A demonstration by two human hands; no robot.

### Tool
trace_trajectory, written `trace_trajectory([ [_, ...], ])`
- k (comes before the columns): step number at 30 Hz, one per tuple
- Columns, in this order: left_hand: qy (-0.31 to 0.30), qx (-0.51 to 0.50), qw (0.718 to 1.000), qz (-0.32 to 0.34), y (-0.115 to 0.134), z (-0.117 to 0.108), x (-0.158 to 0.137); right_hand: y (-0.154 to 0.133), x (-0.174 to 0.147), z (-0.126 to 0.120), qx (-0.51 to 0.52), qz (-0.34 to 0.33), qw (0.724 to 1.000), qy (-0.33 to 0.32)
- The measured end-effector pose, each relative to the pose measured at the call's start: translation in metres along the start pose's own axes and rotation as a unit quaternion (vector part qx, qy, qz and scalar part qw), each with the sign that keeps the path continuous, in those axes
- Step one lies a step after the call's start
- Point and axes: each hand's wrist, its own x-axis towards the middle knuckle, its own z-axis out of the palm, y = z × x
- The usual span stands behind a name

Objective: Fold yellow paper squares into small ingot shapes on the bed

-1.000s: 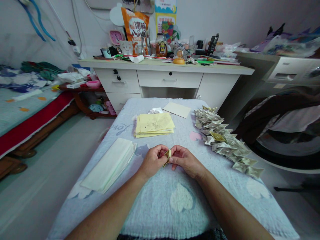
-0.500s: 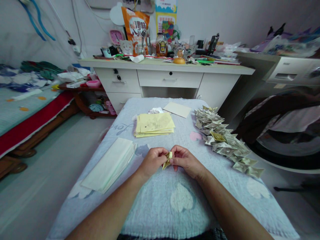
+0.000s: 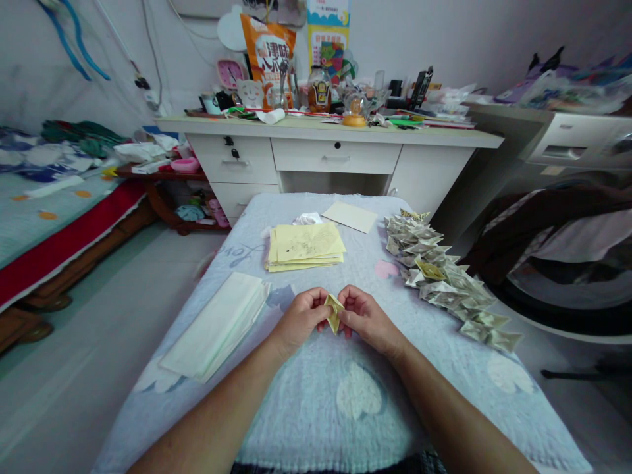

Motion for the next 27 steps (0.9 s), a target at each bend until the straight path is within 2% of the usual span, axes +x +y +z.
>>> trace_trajectory([
  [4,0.014,0.040,0.999,0.020,-0.0023,0.0019,0.0007,0.0043,0.0012,0.0040,-0.095,-0.018,0.993,0.063],
  [11,0.025,0.031,0.999,0.017,-0.0017,0.0034,0.0010,0.0061,0.0037,0.0046,-0.133,-0.024,0.985,0.110],
  [20,-0.078,-0.083,0.993,-0.007,0.0031,-0.0029,-0.0047,0.0028,0.0041,0.0041,-0.106,-0.027,0.988,0.106],
  [27,-0.061,-0.120,0.990,-0.043,0.0024,-0.0017,-0.0056,0.0056,0.0049,-0.0020,-0.107,-0.033,0.986,0.119],
])
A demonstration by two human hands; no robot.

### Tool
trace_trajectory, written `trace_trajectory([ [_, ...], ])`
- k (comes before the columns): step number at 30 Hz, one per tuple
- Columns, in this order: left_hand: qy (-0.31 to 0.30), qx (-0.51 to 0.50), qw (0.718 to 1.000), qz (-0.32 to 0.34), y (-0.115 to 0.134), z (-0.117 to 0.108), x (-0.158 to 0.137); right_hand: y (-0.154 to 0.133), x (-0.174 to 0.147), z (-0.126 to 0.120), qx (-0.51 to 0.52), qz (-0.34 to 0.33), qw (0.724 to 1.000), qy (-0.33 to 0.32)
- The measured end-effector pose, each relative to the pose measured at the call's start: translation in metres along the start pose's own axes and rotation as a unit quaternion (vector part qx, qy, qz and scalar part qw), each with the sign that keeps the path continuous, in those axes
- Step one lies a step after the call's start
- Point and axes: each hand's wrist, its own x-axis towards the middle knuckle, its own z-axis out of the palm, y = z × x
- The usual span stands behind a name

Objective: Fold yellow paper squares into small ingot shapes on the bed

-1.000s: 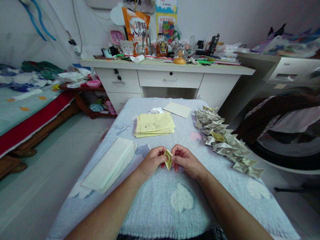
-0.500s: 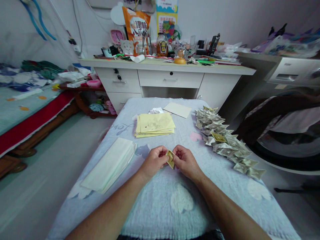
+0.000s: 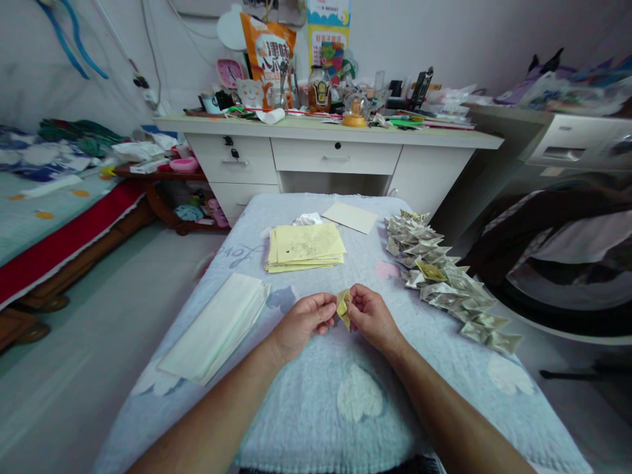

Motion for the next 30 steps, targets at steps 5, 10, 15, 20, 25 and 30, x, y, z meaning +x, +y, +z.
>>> trace_trajectory([
  [5,-0.028,-0.025,0.999,-0.006,-0.0012,-0.0005,-0.0002,0.0005,-0.0009,0.0038,0.004,0.002,1.000,-0.014],
  [10,-0.028,-0.058,0.998,-0.015,-0.0015,-0.0024,0.0001,0.0004,-0.0012,0.0050,0.018,-0.001,1.000,-0.012],
  [15,-0.007,-0.069,0.998,-0.009,-0.0054,-0.0039,0.0030,0.0008,-0.0006,0.0037,0.021,-0.004,1.000,-0.008],
  [20,-0.012,-0.067,0.998,-0.011,-0.0072,-0.0043,0.0032,0.0016,-0.0005,0.0037,0.003,-0.003,1.000,-0.006],
  [25,-0.048,-0.126,0.991,0.005,-0.0072,-0.0022,0.0013,-0.0001,-0.0015,0.0041,-0.009,-0.010,1.000,-0.012],
  [30,-0.051,-0.193,0.980,0.008,-0.0089,-0.0019,0.0039,-0.0055,-0.0078,0.0032,-0.021,-0.046,0.999,-0.009],
])
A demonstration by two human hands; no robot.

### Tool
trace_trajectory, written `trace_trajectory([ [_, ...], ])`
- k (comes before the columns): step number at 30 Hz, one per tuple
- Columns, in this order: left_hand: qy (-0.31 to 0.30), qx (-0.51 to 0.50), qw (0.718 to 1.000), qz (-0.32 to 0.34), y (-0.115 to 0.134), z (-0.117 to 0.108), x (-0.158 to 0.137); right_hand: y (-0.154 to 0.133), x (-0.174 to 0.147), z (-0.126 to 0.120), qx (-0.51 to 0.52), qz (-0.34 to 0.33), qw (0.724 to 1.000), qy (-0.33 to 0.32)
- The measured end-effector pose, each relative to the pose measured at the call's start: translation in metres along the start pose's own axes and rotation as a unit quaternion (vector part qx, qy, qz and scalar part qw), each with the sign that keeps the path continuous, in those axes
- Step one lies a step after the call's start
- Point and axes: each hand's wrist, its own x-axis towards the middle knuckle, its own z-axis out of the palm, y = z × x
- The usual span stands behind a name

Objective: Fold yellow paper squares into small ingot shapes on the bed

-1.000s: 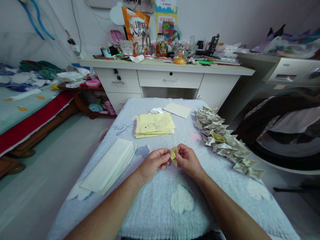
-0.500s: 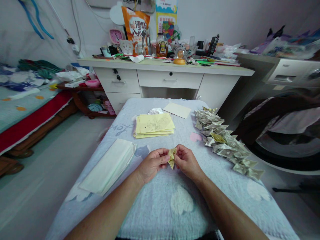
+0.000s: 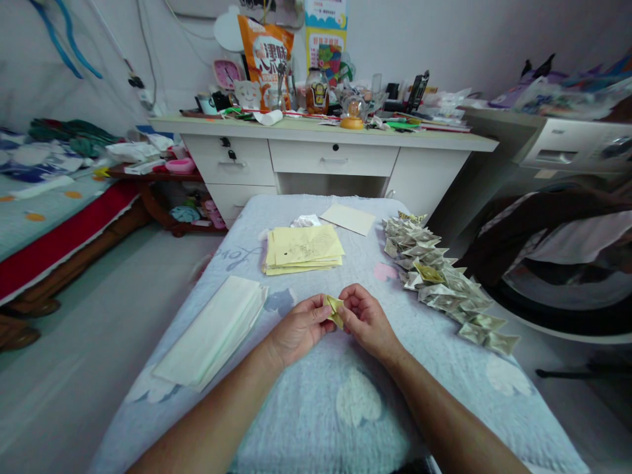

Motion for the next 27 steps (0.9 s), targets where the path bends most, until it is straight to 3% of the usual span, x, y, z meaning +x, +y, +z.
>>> trace_trajectory([
  [5,0.061,-0.044,0.997,0.026,-0.001,-0.003,0.004,-0.006,-0.007,-0.002,-0.102,-0.079,0.992,0.007],
  [11,0.087,-0.023,0.995,0.046,-0.001,-0.002,0.004,-0.006,-0.004,-0.004,-0.255,-0.186,0.949,0.006],
  [16,0.102,0.019,0.993,0.064,0.000,0.001,0.003,-0.005,-0.004,-0.003,-0.255,-0.183,0.949,0.012],
  [21,0.115,0.055,0.990,0.063,0.000,0.001,0.003,-0.002,-0.004,-0.005,-0.290,-0.222,0.931,0.007],
  [27,0.143,0.079,0.984,0.069,0.004,0.002,0.002,0.002,-0.002,-0.012,-0.312,-0.222,0.923,0.034],
])
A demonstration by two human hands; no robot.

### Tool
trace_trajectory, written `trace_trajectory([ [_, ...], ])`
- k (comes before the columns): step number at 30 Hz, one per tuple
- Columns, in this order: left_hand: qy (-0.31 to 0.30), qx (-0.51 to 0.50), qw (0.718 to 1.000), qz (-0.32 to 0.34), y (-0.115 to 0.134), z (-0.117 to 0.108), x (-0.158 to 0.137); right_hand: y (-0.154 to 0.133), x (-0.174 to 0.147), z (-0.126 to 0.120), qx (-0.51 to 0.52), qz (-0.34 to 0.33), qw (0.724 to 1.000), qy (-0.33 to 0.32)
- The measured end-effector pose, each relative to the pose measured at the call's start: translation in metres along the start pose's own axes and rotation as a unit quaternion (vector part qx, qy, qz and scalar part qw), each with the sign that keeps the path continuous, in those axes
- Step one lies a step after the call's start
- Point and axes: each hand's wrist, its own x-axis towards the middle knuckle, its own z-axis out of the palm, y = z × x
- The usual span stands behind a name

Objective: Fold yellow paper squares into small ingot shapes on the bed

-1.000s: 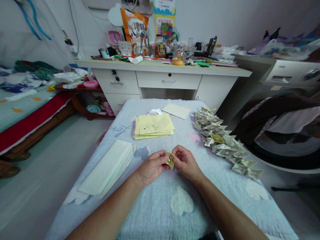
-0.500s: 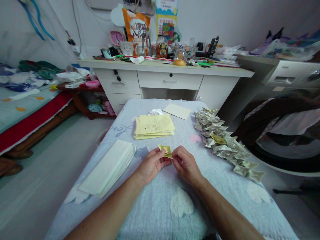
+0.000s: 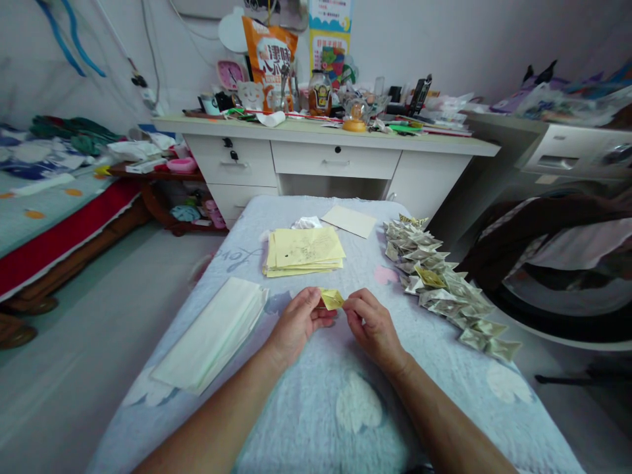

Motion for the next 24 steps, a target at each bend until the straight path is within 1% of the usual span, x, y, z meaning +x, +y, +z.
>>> trace_trajectory([
  [4,0.017,0.049,0.998,0.033,0.004,-0.001,0.000,0.003,0.000,-0.001,-0.028,0.007,1.000,-0.001],
  [8,0.027,0.100,0.994,0.046,0.002,-0.002,0.002,0.005,0.003,-0.003,-0.042,0.010,0.999,0.001],
  [11,0.035,0.129,0.989,0.056,0.001,-0.003,0.005,0.006,0.009,-0.011,-0.061,0.014,0.998,0.015],
  [14,0.044,0.156,0.985,0.056,-0.001,-0.003,0.006,0.003,0.016,-0.032,-0.099,0.029,0.994,0.043],
  [18,0.055,0.179,0.981,0.055,0.000,-0.003,0.006,0.003,0.021,-0.077,-0.181,0.067,0.977,0.085],
  [21,0.058,0.184,0.980,0.049,0.001,-0.003,0.006,0.014,0.017,-0.110,-0.253,0.095,0.954,0.131],
  [22,0.057,0.185,0.980,0.046,0.001,-0.003,0.006,0.020,0.015,-0.118,-0.280,0.104,0.942,0.152],
  [24,0.053,0.187,0.980,0.038,0.002,-0.004,0.006,0.034,0.010,-0.129,-0.323,0.115,0.925,0.165],
])
